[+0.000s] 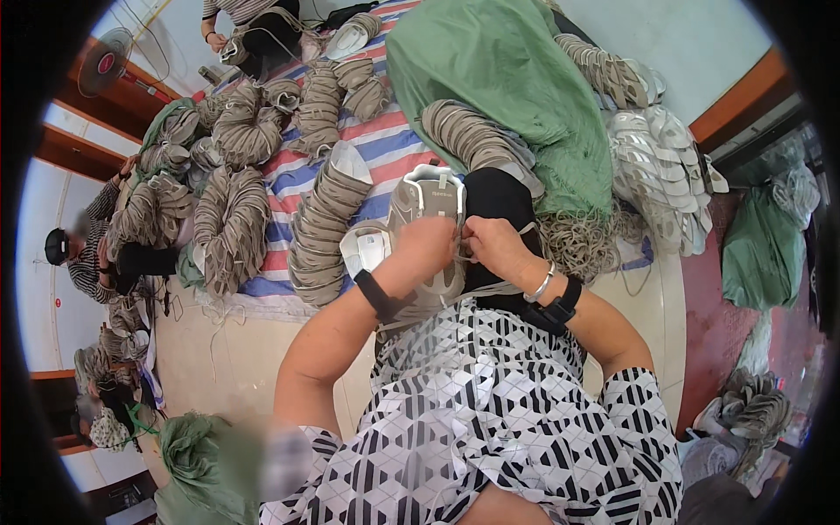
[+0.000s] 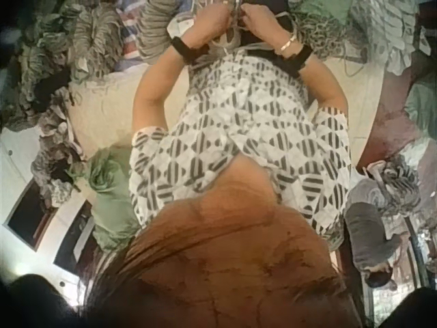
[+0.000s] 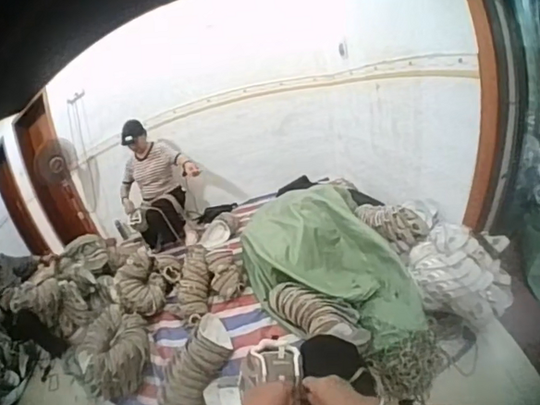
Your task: The person is sitting on the floor in a workshop environment, lacing a beige sneaker. They repeatedly thread the laces through the eyelets and pull them tight, working on a single shoe while surrounded by stacks of similar footwear.
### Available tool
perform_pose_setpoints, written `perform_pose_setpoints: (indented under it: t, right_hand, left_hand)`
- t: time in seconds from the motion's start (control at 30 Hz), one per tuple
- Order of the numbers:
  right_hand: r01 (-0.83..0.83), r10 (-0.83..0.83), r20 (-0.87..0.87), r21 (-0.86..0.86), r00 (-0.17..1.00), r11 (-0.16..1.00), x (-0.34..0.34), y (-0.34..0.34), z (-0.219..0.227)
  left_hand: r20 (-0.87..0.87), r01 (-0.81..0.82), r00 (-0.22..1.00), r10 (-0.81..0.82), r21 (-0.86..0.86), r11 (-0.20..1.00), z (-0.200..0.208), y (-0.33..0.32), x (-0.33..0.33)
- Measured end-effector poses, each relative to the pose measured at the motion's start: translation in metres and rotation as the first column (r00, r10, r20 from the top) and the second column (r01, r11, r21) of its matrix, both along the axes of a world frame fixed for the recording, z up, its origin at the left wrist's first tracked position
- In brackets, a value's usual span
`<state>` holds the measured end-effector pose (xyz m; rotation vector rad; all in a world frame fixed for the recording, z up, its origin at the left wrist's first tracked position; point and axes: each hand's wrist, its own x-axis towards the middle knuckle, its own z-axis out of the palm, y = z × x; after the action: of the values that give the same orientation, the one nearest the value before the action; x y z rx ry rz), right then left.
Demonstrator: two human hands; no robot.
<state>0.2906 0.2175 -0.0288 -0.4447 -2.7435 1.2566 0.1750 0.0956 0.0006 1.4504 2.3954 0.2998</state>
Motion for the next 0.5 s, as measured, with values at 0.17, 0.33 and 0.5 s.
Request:
perform_pose_setpoints:
  t: [0.17, 0.33, 0.5]
  right_hand:
    - [-0.008, 0.036, -0.122, 0.222, 0.992, 0.975, 0.005, -0.004, -0.002]
    - [0.059, -0.045, -0.105, 0.138, 0.993, 0.989, 0.002, -0.006, -0.006]
    - [0.031, -0.001, -0.107, 0.278, 0.994, 0.96, -0.003, -0.011, -0.011]
  left_hand:
    - [0.182, 0.026, 0.983, -0.033, 0.045, 0.999, -0.004, 0.001, -0.016]
    - [0.207, 0.037, 0.976, -0.062, 0.123, 0.992, -0.01, -0.001, -0.021]
    - [0.209, 0.013, 0.977, -0.043, 0.139, 0.99, -0.001, 0.001, -0.016]
